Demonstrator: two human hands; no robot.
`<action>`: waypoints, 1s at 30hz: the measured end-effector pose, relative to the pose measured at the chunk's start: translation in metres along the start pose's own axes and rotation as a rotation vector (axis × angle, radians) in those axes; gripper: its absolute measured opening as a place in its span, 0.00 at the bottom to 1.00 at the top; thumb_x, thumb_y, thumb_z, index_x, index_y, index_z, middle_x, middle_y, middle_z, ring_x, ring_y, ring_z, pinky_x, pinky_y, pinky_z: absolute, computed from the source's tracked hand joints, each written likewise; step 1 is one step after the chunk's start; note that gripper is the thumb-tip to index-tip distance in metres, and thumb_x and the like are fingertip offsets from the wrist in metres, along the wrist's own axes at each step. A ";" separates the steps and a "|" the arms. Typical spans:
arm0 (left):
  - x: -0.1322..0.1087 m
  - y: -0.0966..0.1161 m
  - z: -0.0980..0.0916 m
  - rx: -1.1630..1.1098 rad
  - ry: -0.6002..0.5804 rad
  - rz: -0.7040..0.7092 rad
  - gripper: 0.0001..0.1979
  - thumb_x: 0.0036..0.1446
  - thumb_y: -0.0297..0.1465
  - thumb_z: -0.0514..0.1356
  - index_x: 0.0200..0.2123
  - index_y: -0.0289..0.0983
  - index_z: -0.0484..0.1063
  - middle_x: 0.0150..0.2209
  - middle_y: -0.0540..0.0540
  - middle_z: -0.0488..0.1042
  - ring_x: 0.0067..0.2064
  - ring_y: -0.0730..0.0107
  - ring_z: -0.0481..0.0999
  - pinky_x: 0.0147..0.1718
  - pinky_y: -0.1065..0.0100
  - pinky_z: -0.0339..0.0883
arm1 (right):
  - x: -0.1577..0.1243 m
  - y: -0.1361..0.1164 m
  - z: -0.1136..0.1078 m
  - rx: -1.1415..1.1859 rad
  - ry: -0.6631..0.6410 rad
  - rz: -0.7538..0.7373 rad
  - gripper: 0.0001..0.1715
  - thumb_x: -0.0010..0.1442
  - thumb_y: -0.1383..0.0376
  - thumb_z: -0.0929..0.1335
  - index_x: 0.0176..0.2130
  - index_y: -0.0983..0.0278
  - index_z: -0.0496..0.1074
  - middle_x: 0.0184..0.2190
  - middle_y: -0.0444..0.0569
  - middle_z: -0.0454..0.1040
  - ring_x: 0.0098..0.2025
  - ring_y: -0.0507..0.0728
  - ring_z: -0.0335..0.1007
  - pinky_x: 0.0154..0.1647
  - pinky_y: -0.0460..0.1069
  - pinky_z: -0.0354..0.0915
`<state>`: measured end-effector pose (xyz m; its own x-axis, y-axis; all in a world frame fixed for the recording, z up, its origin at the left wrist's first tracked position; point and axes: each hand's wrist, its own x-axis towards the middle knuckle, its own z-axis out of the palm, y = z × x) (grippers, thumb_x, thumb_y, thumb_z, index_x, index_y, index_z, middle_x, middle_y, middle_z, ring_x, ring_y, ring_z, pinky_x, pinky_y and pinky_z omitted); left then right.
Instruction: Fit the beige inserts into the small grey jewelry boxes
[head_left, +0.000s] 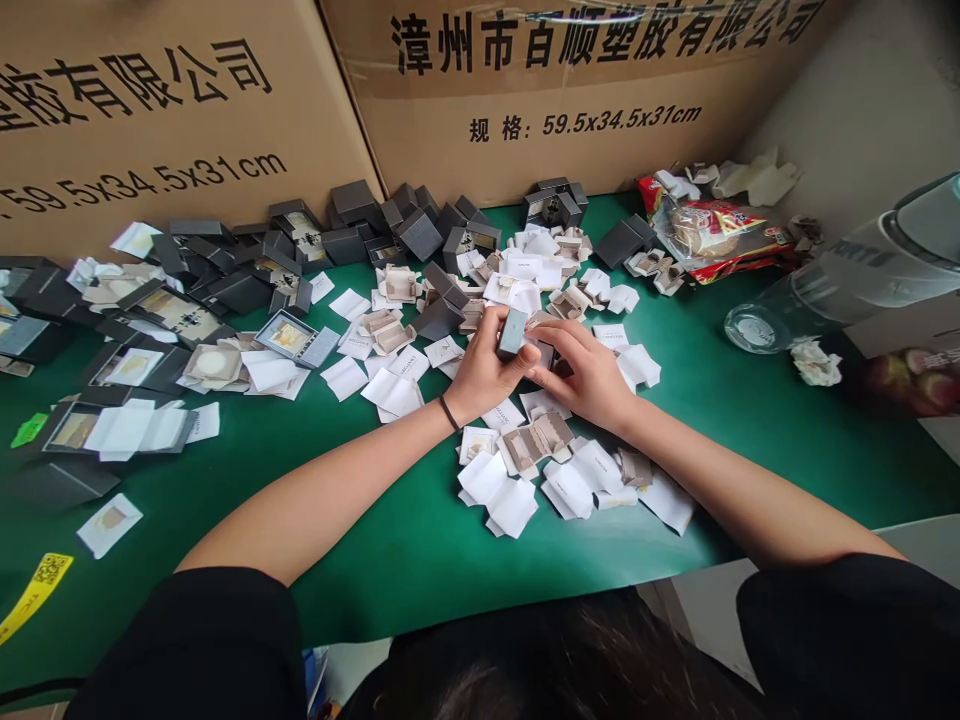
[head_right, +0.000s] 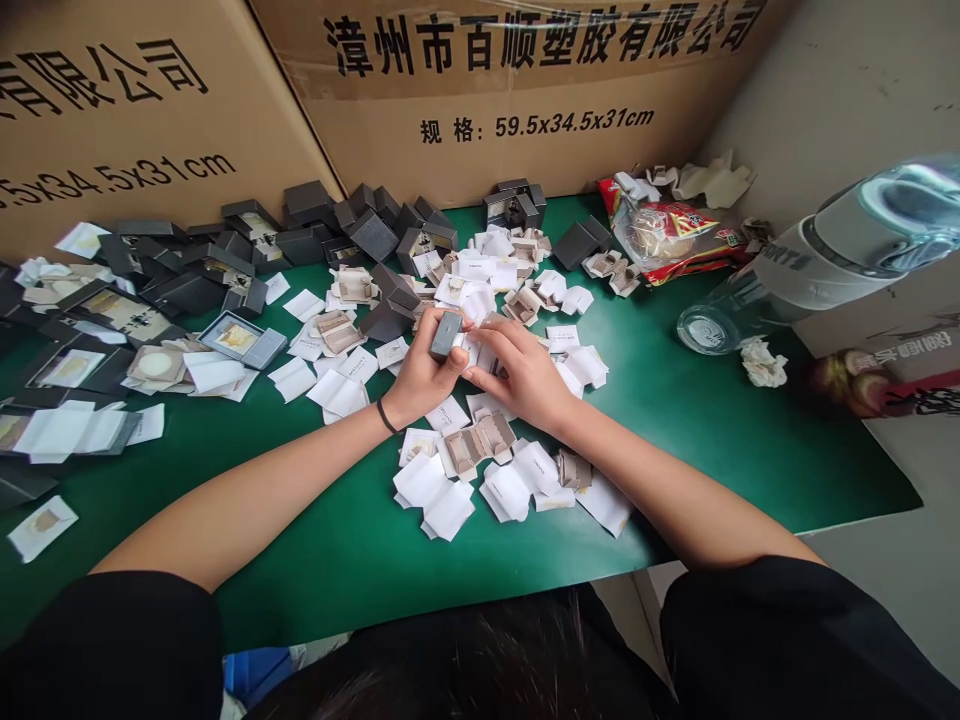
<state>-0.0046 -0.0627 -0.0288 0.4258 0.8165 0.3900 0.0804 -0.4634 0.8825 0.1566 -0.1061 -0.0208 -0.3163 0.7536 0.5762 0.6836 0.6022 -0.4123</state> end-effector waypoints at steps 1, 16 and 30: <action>0.000 0.000 0.000 0.005 -0.006 0.012 0.28 0.50 0.56 0.50 0.41 0.37 0.59 0.40 0.42 0.67 0.43 0.63 0.70 0.45 0.63 0.63 | 0.000 0.000 0.000 0.008 -0.015 -0.007 0.22 0.60 0.54 0.63 0.49 0.64 0.65 0.44 0.58 0.71 0.47 0.62 0.67 0.47 0.57 0.67; -0.004 0.001 0.004 0.172 0.063 -0.021 0.32 0.44 0.60 0.51 0.37 0.38 0.56 0.35 0.45 0.67 0.38 0.64 0.70 0.39 0.64 0.64 | -0.001 -0.006 0.002 0.015 -0.073 0.032 0.19 0.59 0.55 0.64 0.46 0.62 0.65 0.41 0.54 0.69 0.44 0.62 0.63 0.45 0.58 0.63; -0.002 -0.001 0.003 0.113 0.022 -0.028 0.32 0.46 0.60 0.50 0.38 0.38 0.56 0.37 0.44 0.67 0.37 0.66 0.69 0.37 0.65 0.64 | 0.002 -0.005 0.000 0.057 -0.076 0.118 0.22 0.56 0.54 0.67 0.46 0.62 0.64 0.41 0.54 0.68 0.44 0.62 0.62 0.46 0.58 0.61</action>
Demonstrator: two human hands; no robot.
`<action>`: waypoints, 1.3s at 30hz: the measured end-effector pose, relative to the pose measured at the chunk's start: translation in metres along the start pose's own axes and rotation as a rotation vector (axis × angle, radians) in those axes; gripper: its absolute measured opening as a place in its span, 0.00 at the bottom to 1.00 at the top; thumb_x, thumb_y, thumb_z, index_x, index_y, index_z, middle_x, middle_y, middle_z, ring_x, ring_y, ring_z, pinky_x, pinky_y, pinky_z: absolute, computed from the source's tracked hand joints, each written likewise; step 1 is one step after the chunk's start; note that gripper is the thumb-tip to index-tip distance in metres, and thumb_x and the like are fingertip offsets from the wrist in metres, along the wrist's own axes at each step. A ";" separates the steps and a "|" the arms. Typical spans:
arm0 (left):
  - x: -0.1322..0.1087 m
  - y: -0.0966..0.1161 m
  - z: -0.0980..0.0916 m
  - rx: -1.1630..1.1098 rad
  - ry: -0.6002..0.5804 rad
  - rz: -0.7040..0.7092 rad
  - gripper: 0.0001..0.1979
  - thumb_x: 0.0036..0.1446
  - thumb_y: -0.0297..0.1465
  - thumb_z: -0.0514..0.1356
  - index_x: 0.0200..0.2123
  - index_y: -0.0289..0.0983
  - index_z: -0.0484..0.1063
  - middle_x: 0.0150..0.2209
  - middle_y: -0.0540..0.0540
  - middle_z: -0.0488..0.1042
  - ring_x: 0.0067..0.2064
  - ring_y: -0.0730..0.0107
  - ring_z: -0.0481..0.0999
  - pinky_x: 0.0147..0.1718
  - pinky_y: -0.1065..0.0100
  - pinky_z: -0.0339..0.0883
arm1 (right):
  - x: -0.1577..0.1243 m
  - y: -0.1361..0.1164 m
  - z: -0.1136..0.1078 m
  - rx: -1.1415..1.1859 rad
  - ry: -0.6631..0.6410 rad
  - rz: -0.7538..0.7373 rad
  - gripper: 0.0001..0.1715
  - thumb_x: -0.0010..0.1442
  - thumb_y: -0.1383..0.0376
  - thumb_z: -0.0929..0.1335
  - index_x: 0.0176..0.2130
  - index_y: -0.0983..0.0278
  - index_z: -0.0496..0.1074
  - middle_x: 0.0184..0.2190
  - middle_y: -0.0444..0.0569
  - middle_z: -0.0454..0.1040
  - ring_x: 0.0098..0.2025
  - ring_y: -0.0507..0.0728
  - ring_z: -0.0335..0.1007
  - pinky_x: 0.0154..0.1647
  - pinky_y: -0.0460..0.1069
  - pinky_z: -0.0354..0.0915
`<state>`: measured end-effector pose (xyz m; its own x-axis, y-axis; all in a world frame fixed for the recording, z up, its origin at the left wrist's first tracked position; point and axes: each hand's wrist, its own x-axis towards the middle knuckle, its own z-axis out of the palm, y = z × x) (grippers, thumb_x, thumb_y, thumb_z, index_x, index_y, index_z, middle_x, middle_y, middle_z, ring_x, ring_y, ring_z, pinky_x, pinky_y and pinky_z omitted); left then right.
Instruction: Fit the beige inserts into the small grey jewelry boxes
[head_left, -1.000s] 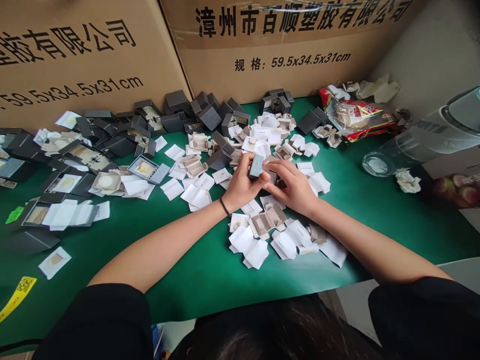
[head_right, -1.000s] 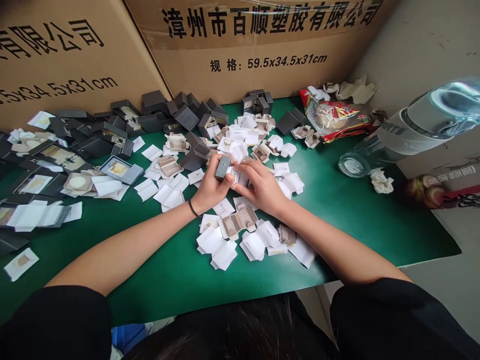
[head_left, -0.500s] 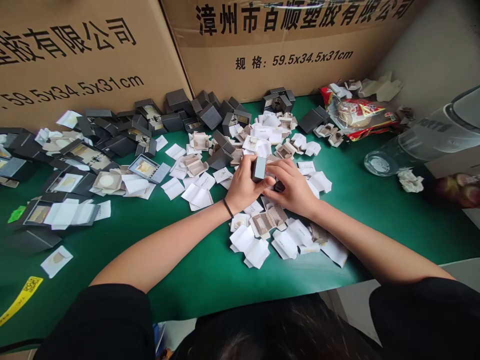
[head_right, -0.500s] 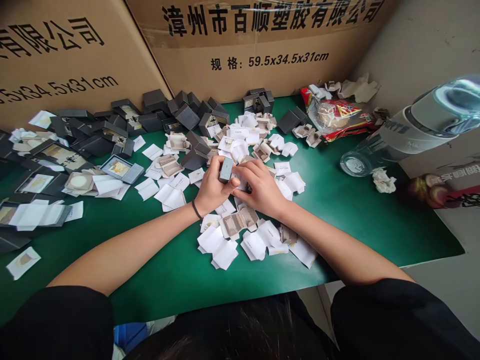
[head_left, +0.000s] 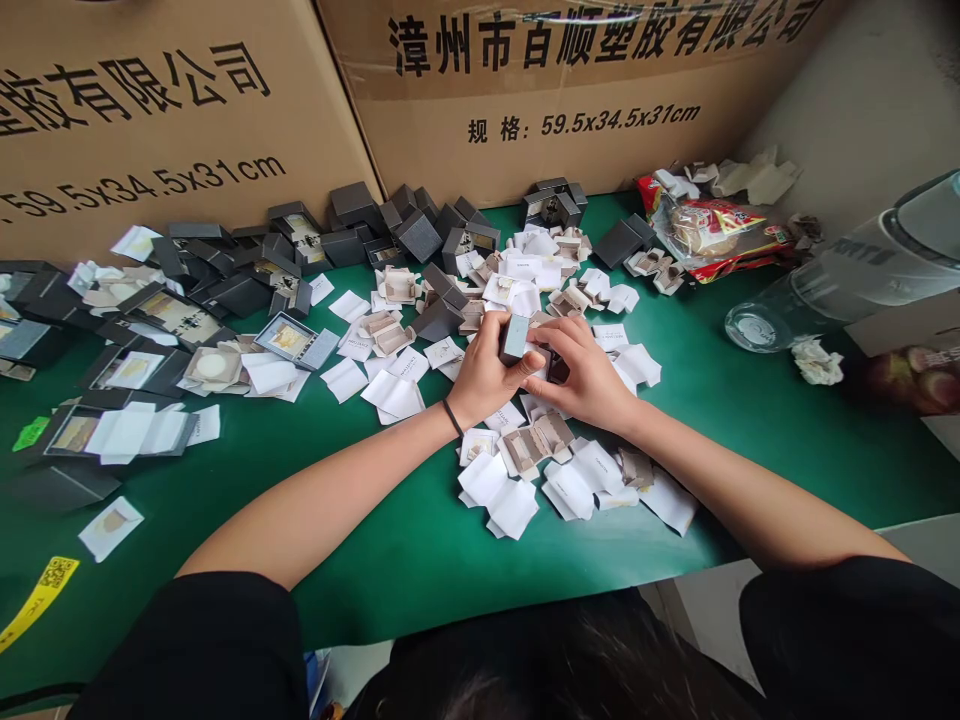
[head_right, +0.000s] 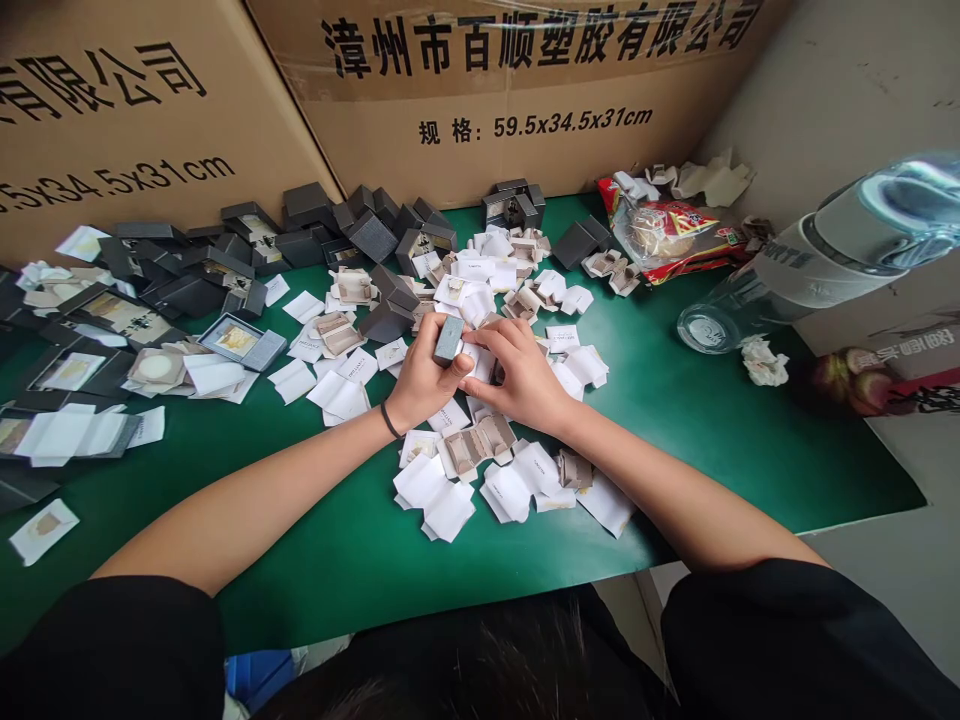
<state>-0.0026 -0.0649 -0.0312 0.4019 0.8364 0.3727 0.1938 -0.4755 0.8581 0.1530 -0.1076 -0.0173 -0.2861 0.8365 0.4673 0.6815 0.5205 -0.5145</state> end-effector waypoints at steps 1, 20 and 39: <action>0.000 0.000 0.000 -0.004 -0.003 0.005 0.32 0.45 0.60 0.50 0.38 0.37 0.56 0.37 0.44 0.67 0.37 0.66 0.69 0.37 0.65 0.64 | 0.000 -0.001 -0.001 0.004 -0.006 0.017 0.21 0.56 0.55 0.67 0.46 0.62 0.64 0.41 0.54 0.68 0.44 0.62 0.62 0.46 0.58 0.61; 0.001 0.004 -0.003 -0.043 -0.039 -0.010 0.32 0.45 0.60 0.51 0.39 0.37 0.58 0.37 0.44 0.67 0.37 0.65 0.70 0.38 0.65 0.64 | 0.001 -0.002 -0.001 0.040 0.024 -0.038 0.15 0.58 0.58 0.65 0.43 0.63 0.68 0.37 0.53 0.69 0.40 0.58 0.67 0.40 0.54 0.66; 0.002 -0.003 -0.003 -0.044 0.022 -0.090 0.26 0.51 0.56 0.49 0.36 0.38 0.60 0.35 0.44 0.71 0.37 0.65 0.73 0.38 0.63 0.66 | -0.001 0.001 -0.001 -0.161 -0.075 -0.160 0.16 0.61 0.56 0.63 0.40 0.64 0.71 0.43 0.56 0.69 0.46 0.62 0.61 0.45 0.59 0.64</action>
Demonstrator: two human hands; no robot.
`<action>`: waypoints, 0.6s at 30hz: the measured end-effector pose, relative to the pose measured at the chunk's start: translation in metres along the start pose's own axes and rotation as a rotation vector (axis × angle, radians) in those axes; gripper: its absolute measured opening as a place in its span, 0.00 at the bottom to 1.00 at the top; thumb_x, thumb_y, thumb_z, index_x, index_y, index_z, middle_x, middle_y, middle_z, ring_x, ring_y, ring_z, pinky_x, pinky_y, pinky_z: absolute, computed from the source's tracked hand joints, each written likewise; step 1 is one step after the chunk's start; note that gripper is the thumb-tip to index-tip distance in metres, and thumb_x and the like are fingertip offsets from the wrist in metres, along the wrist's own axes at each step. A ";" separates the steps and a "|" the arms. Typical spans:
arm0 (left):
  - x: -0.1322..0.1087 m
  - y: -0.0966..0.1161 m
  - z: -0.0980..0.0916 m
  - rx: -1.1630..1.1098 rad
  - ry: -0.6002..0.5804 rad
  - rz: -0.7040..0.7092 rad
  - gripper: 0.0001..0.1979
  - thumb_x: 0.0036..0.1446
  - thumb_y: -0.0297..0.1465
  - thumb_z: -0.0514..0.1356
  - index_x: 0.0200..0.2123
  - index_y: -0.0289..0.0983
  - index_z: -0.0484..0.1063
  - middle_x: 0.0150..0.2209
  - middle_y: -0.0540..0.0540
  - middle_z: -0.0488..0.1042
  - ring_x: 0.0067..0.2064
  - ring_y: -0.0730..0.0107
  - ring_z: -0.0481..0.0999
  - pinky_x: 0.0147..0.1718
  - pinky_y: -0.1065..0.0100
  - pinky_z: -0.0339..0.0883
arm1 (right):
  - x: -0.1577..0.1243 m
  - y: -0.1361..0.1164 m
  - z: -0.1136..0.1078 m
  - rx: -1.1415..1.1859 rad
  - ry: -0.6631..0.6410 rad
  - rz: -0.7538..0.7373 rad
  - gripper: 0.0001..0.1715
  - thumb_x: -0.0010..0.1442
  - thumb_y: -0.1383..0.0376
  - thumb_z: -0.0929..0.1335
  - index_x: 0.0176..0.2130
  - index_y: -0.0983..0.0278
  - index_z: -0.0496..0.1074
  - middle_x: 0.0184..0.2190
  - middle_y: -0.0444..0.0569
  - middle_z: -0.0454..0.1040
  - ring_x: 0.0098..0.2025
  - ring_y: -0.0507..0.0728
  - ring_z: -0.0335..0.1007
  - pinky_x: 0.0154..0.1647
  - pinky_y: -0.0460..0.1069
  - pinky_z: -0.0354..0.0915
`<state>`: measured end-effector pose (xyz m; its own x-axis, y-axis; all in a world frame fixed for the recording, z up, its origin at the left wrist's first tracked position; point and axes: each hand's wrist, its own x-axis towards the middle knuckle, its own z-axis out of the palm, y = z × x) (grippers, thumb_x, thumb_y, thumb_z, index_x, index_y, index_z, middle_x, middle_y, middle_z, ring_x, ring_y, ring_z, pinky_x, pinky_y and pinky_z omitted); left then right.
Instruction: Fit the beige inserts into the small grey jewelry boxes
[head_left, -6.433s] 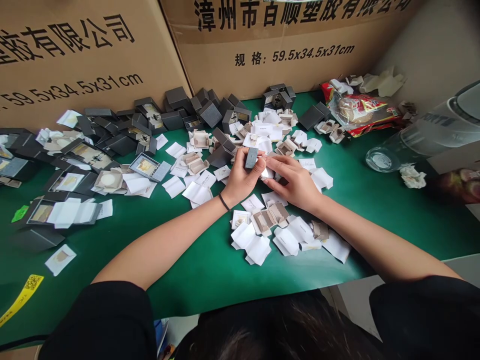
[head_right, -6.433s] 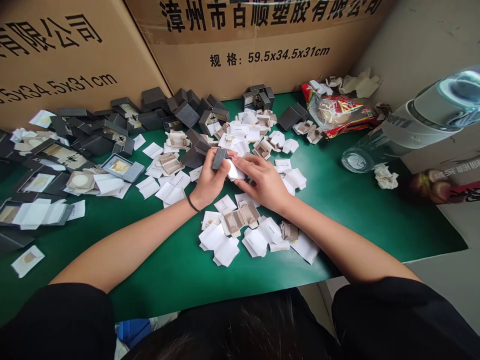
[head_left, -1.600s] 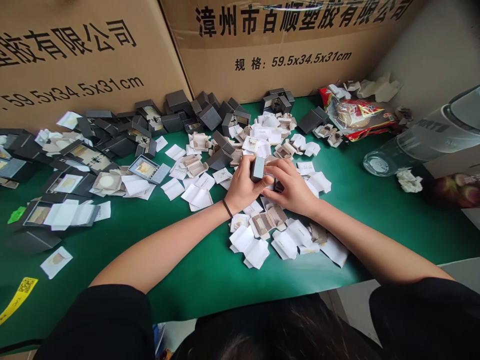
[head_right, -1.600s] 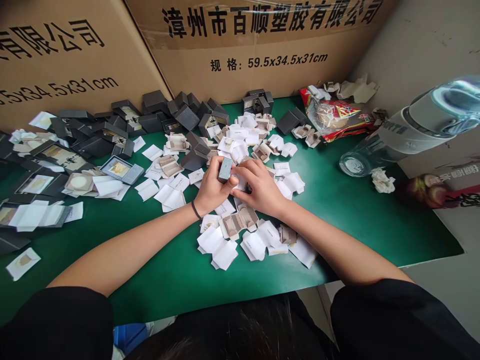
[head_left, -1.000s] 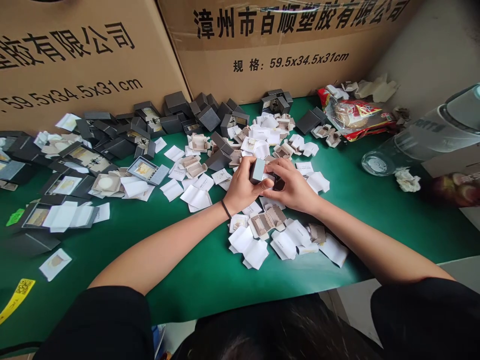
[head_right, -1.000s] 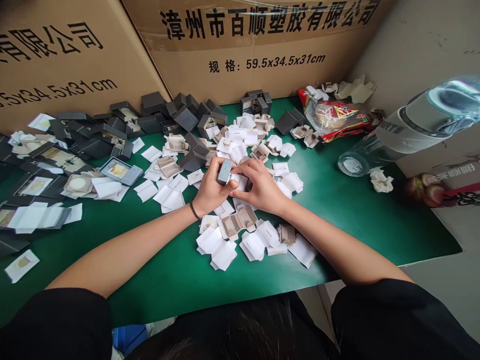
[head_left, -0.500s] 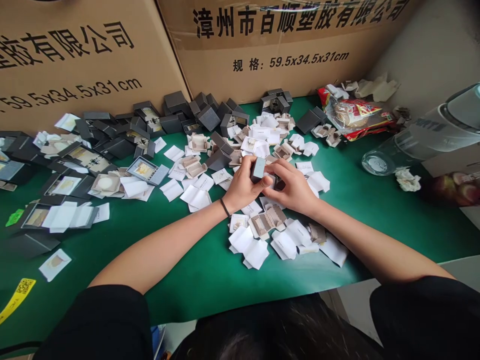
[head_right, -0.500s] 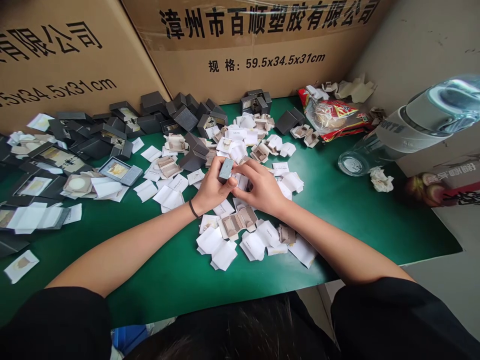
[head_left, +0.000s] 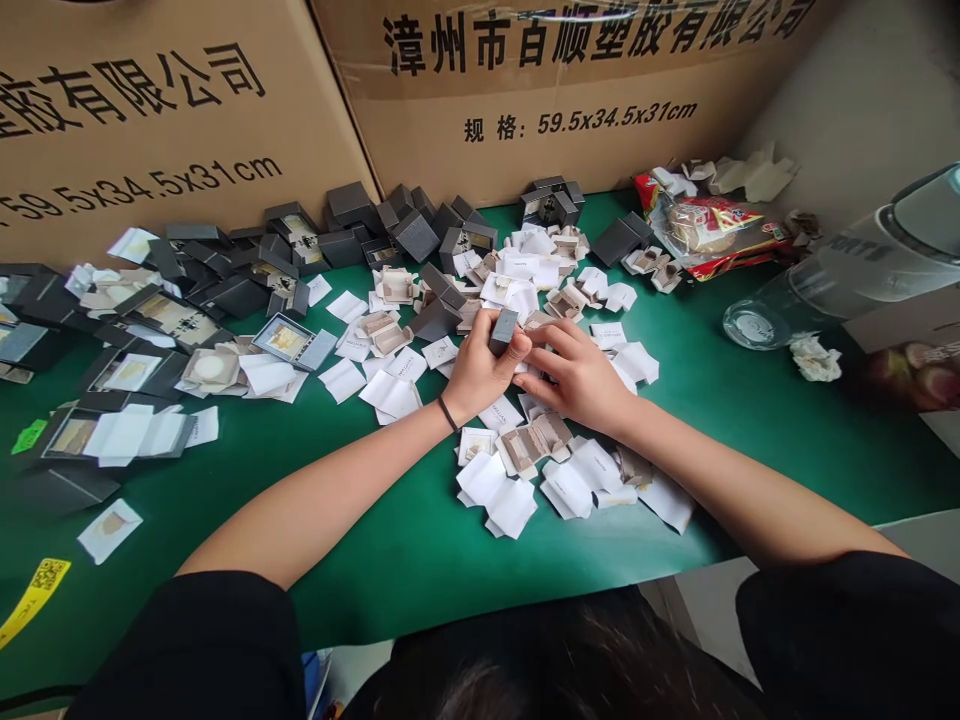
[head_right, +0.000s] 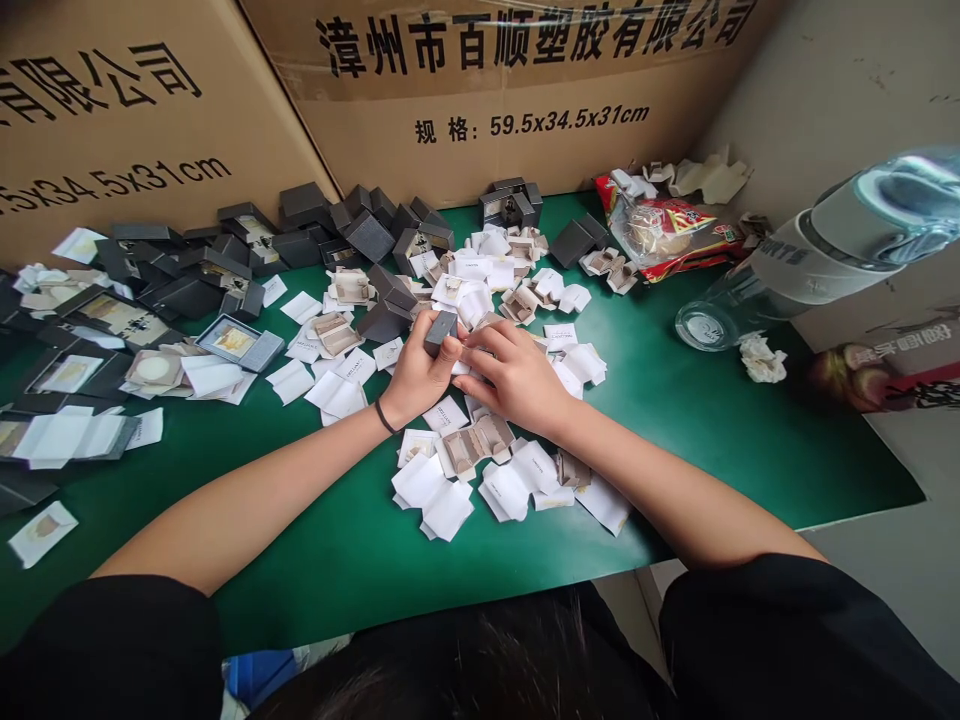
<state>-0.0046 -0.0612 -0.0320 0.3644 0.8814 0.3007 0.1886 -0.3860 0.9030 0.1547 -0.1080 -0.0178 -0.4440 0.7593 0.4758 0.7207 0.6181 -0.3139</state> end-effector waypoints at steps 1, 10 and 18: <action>0.000 0.000 0.000 0.002 0.009 -0.012 0.26 0.52 0.56 0.48 0.36 0.38 0.61 0.35 0.44 0.71 0.37 0.66 0.73 0.38 0.63 0.66 | 0.000 0.000 0.000 -0.003 -0.007 -0.019 0.16 0.61 0.55 0.63 0.41 0.64 0.71 0.43 0.56 0.69 0.45 0.62 0.61 0.45 0.59 0.64; -0.001 -0.001 0.000 0.007 0.031 -0.025 0.26 0.52 0.56 0.47 0.36 0.38 0.60 0.33 0.45 0.70 0.34 0.67 0.72 0.37 0.63 0.67 | -0.001 0.003 0.003 0.019 -0.034 -0.075 0.18 0.59 0.54 0.64 0.42 0.64 0.71 0.38 0.54 0.71 0.44 0.62 0.62 0.44 0.58 0.64; 0.002 0.002 -0.002 -0.039 -0.023 0.012 0.21 0.55 0.51 0.51 0.37 0.38 0.59 0.37 0.44 0.70 0.40 0.67 0.72 0.43 0.62 0.66 | -0.004 0.007 0.005 -0.090 -0.004 -0.028 0.18 0.61 0.56 0.63 0.47 0.62 0.69 0.46 0.56 0.69 0.48 0.63 0.61 0.46 0.60 0.63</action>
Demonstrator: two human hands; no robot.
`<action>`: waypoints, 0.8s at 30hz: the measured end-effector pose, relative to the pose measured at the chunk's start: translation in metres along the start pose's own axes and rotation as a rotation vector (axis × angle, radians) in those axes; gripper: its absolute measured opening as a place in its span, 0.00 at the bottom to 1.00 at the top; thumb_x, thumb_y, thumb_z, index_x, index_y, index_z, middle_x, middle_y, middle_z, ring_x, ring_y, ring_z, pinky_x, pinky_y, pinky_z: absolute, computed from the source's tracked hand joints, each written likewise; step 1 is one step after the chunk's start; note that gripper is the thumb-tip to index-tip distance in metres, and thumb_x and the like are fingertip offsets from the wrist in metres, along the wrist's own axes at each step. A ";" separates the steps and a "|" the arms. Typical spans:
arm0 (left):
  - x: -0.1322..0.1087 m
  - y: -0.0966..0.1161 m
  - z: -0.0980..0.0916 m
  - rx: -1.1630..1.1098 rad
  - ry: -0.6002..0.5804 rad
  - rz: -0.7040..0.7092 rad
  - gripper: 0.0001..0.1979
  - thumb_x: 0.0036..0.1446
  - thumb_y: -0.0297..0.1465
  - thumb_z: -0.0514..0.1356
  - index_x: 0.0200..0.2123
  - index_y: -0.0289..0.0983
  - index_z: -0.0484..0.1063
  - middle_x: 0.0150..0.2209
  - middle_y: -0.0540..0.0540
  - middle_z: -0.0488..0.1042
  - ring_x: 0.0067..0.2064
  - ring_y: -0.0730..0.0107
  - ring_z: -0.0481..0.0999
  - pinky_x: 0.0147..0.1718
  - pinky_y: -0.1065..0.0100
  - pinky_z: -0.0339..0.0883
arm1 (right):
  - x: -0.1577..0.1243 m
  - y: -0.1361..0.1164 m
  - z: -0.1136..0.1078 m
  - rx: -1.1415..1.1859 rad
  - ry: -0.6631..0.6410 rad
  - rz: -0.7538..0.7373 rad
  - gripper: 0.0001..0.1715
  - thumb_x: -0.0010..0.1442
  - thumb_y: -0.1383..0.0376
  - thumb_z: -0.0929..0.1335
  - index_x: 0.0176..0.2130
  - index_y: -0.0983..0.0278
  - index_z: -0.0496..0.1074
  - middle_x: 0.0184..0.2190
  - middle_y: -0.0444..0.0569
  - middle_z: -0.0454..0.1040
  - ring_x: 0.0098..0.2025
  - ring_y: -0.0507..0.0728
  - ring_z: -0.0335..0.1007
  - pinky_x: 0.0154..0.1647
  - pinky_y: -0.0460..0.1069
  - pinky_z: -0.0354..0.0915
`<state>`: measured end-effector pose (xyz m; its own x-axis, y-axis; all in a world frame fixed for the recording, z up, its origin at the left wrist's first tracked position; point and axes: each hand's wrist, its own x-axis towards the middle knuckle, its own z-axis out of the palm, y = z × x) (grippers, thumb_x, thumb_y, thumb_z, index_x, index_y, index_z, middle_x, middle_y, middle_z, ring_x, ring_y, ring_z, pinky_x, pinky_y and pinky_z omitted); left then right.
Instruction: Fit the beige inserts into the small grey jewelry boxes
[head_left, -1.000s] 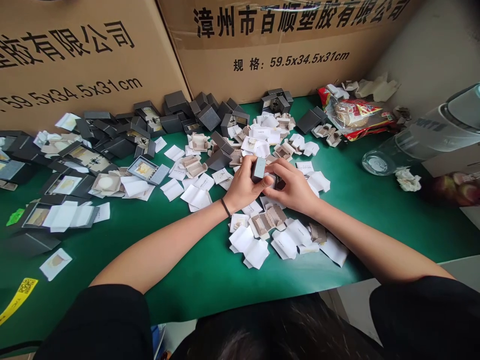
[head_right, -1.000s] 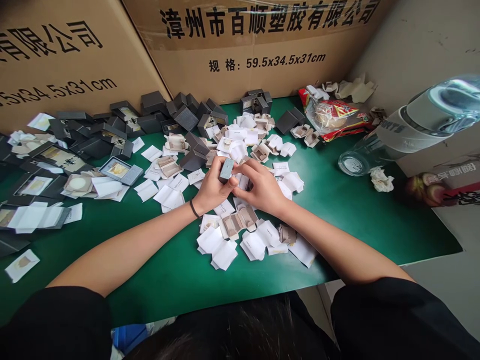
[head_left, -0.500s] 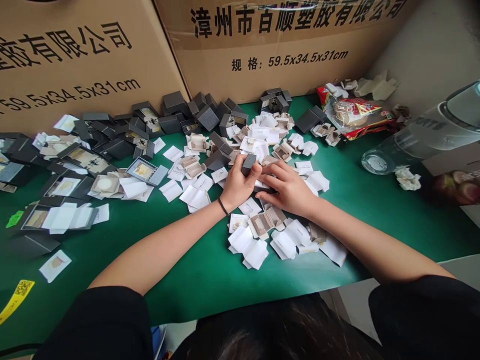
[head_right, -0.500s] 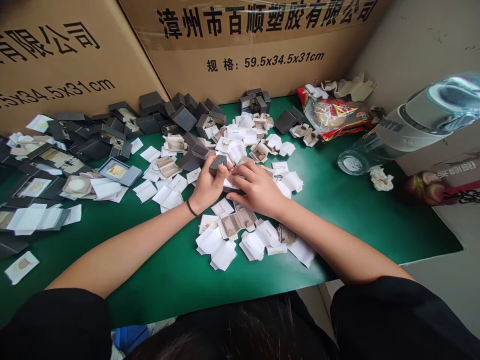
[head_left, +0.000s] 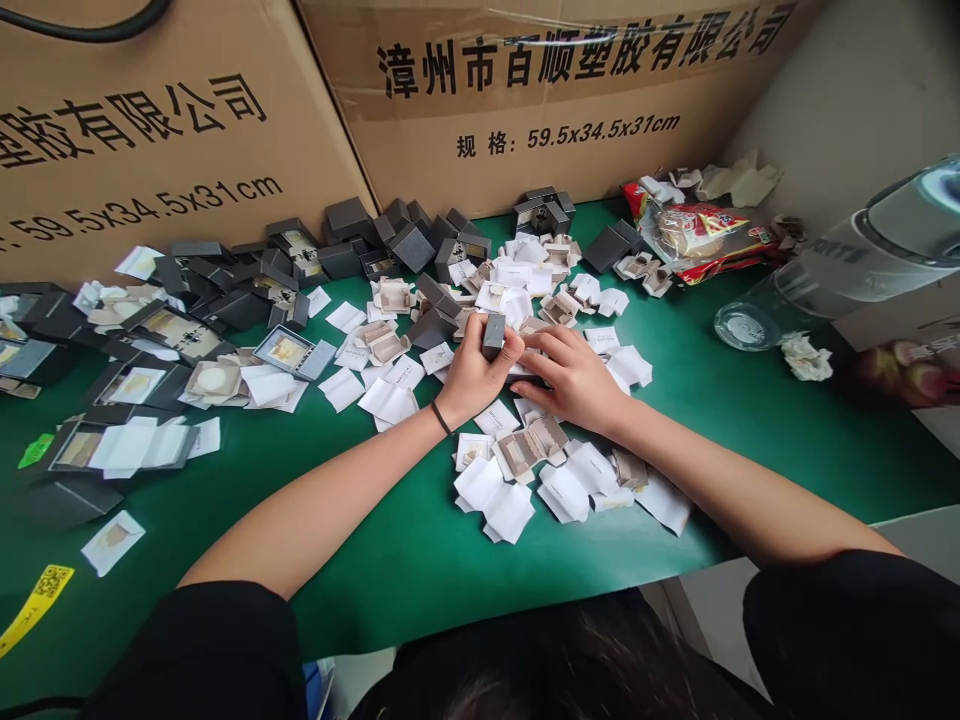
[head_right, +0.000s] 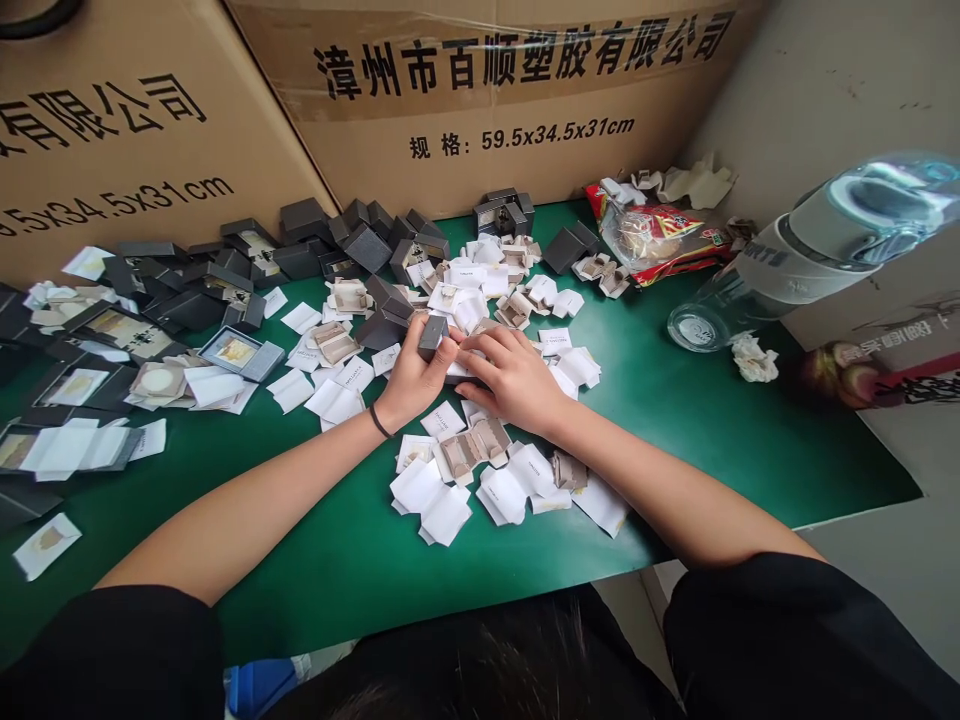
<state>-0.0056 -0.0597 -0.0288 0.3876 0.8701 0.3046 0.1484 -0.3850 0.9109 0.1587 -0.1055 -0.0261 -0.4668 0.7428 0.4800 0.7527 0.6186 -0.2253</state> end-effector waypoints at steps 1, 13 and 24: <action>0.000 0.000 0.000 0.001 -0.002 0.001 0.20 0.55 0.50 0.52 0.37 0.38 0.59 0.37 0.44 0.70 0.41 0.67 0.72 0.44 0.63 0.66 | 0.000 0.000 0.000 -0.007 0.007 0.002 0.18 0.61 0.57 0.63 0.47 0.62 0.68 0.47 0.55 0.69 0.48 0.63 0.61 0.46 0.60 0.62; 0.001 -0.005 -0.001 0.022 0.016 -0.027 0.23 0.54 0.54 0.49 0.35 0.38 0.60 0.34 0.45 0.70 0.37 0.66 0.73 0.39 0.62 0.66 | 0.002 -0.002 -0.007 0.021 0.008 -0.080 0.14 0.60 0.62 0.64 0.47 0.58 0.71 0.43 0.50 0.74 0.50 0.62 0.62 0.47 0.61 0.61; -0.001 0.000 -0.001 0.021 0.038 -0.025 0.22 0.54 0.52 0.50 0.36 0.38 0.59 0.34 0.45 0.70 0.37 0.68 0.71 0.40 0.63 0.66 | 0.001 -0.002 -0.003 0.024 -0.005 -0.069 0.16 0.61 0.60 0.63 0.48 0.61 0.70 0.47 0.52 0.72 0.46 0.60 0.64 0.44 0.57 0.64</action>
<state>-0.0070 -0.0598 -0.0285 0.3485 0.8903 0.2931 0.1769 -0.3695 0.9122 0.1586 -0.1069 -0.0224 -0.5196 0.6991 0.4912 0.7073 0.6745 -0.2118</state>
